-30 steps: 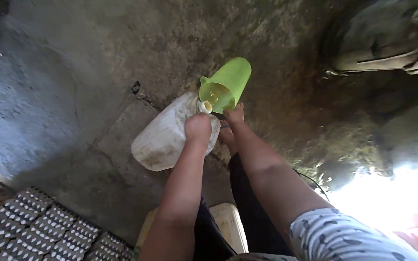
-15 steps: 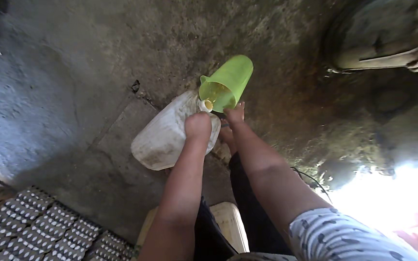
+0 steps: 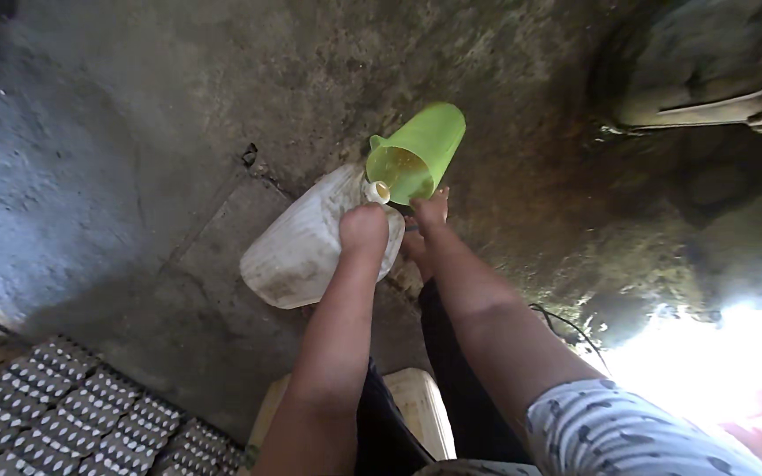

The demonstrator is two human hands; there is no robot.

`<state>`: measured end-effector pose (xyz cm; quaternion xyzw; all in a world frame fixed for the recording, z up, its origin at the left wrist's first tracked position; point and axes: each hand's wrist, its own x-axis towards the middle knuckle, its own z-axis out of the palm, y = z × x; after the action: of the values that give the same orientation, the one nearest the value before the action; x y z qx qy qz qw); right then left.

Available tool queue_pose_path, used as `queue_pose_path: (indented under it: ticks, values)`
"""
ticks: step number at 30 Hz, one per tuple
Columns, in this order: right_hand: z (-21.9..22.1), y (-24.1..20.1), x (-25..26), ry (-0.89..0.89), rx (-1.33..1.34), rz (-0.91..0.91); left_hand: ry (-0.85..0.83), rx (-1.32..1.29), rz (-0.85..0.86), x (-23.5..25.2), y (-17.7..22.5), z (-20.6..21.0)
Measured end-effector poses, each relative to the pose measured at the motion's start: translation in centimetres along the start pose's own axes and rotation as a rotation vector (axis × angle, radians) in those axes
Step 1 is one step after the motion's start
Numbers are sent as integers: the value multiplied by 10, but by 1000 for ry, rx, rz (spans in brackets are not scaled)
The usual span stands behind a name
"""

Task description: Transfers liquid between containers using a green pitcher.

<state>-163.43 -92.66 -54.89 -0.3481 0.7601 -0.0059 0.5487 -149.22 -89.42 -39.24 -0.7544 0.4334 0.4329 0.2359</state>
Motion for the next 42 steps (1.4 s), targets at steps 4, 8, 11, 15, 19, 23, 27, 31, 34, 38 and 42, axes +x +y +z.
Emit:
queue_pose_path:
  ticks: [4, 8, 11, 15, 19, 23, 27, 31, 34, 38, 42]
  values:
    - [0, 0, 1, 0, 14, 30, 8, 8, 5, 0, 0, 1]
    - [0, 2, 3, -5, 32, 39, 10, 19, -3, 1, -1, 3]
    - [-1, 4, 6, -14, -9, 37, -4, 15, -7, 3, 0, 3]
    - [-3, 5, 12, -29, -75, 2, 10, 4, -3, 2, 0, 3]
    - [-4, 4, 17, -21, -136, -18, -6, 7, -13, 4, 1, 2]
    - [-6, 2, 22, -57, -145, -13, 5, 10, -6, 4, 1, 2]
    - [-9, 0, 28, -90, -182, -6, 1, -6, -9, 3, 2, 3]
    - [-11, -1, 37, -111, -221, 18, 2, -8, -6, 2, 1, 3]
    - [-10, 1, 43, -118, -230, 33, -3, 9, -13, 4, 1, 3]
    - [-12, 1, 47, -145, -213, 37, 0, 9, -9, 4, 1, 5]
    - [-10, 3, 51, -148, -183, 40, 10, 15, -14, 5, 1, 5]
